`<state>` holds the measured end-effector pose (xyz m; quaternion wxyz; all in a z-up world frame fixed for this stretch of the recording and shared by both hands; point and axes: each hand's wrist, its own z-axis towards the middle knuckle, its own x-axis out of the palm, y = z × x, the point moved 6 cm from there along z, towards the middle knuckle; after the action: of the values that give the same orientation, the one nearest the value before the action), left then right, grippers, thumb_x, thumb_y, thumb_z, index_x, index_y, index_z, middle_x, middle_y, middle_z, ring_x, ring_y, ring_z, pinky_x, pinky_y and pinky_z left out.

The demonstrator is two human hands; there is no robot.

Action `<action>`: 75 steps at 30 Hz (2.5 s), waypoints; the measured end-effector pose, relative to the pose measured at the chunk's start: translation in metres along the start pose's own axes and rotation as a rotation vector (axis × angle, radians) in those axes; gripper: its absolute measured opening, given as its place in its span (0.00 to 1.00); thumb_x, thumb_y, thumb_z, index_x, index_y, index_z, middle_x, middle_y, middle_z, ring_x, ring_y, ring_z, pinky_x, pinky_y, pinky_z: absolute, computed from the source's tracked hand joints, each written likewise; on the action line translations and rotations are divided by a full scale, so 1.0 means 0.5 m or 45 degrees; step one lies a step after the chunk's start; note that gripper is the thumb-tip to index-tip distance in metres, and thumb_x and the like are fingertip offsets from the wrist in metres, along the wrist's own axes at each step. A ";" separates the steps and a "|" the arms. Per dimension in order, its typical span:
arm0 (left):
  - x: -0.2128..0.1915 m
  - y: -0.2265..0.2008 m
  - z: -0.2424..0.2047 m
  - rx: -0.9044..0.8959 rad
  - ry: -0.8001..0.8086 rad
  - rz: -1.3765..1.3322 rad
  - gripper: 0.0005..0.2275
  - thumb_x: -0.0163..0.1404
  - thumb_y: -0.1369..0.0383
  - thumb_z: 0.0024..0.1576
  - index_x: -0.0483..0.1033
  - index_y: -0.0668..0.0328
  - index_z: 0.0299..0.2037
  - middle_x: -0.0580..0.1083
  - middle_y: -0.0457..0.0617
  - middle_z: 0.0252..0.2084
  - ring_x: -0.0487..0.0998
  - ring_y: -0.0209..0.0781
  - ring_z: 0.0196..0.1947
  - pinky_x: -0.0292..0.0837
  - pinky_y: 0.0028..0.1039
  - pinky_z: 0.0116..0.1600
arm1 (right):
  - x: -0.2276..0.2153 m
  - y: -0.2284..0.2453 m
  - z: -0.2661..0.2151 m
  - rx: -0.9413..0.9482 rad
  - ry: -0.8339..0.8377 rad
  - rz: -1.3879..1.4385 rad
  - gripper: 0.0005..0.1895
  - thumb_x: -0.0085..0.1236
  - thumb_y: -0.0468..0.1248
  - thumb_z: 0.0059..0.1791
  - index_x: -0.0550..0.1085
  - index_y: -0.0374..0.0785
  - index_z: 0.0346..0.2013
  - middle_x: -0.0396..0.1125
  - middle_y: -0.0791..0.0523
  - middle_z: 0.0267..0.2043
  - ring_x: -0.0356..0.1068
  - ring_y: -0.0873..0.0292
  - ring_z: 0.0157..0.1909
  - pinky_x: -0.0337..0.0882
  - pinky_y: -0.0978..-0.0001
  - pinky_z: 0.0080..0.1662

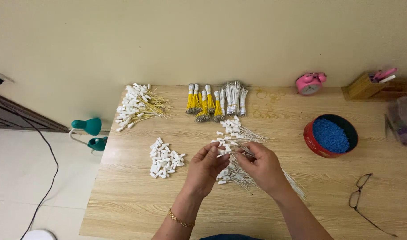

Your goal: The recorder is attaching small white plastic connectors to the ends of thin metal wires at a workbench.

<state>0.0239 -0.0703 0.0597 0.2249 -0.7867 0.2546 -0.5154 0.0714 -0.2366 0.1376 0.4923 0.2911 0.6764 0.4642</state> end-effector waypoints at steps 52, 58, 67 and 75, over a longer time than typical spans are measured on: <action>-0.274 -0.060 0.147 0.325 -0.593 2.591 0.18 0.57 0.56 0.55 0.78 0.50 0.53 0.72 0.49 0.58 0.67 0.52 0.61 0.56 0.53 0.67 | 0.133 -0.398 0.066 -0.036 0.133 -0.784 0.15 0.53 0.45 0.52 0.76 0.39 0.48 0.70 0.54 0.42 0.73 0.54 0.41 0.74 0.57 0.42; -0.327 -0.063 0.147 0.270 -0.688 2.739 0.10 0.56 0.61 0.56 0.81 0.50 0.45 0.73 0.46 0.56 0.66 0.50 0.62 0.50 0.56 0.69 | 0.068 -0.322 0.062 0.314 -0.008 -0.504 0.19 0.50 0.49 0.54 0.73 0.40 0.52 0.75 0.53 0.37 0.74 0.56 0.37 0.73 0.60 0.43; -0.150 -0.104 0.078 0.557 -0.560 2.088 0.08 0.56 0.63 0.58 0.81 0.55 0.43 0.80 0.50 0.41 0.80 0.47 0.45 0.71 0.41 0.58 | 0.046 -0.233 0.047 0.186 0.013 0.394 0.10 0.61 0.38 0.50 0.77 0.34 0.40 0.69 0.62 0.32 0.65 0.69 0.34 0.69 0.75 0.38; 0.012 -0.016 -0.004 0.221 0.098 0.917 0.09 0.53 0.70 0.62 0.81 0.62 0.49 0.79 0.43 0.38 0.75 0.28 0.36 0.75 0.19 0.41 | 0.039 -0.116 0.017 0.184 0.065 0.145 0.08 0.60 0.38 0.49 0.77 0.38 0.39 0.71 0.62 0.29 0.69 0.70 0.30 0.72 0.75 0.34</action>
<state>0.0255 -0.0681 0.0694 0.4479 -0.6047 0.4786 -0.4523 0.0761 -0.2403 0.0760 0.4252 0.3520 0.7028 0.4488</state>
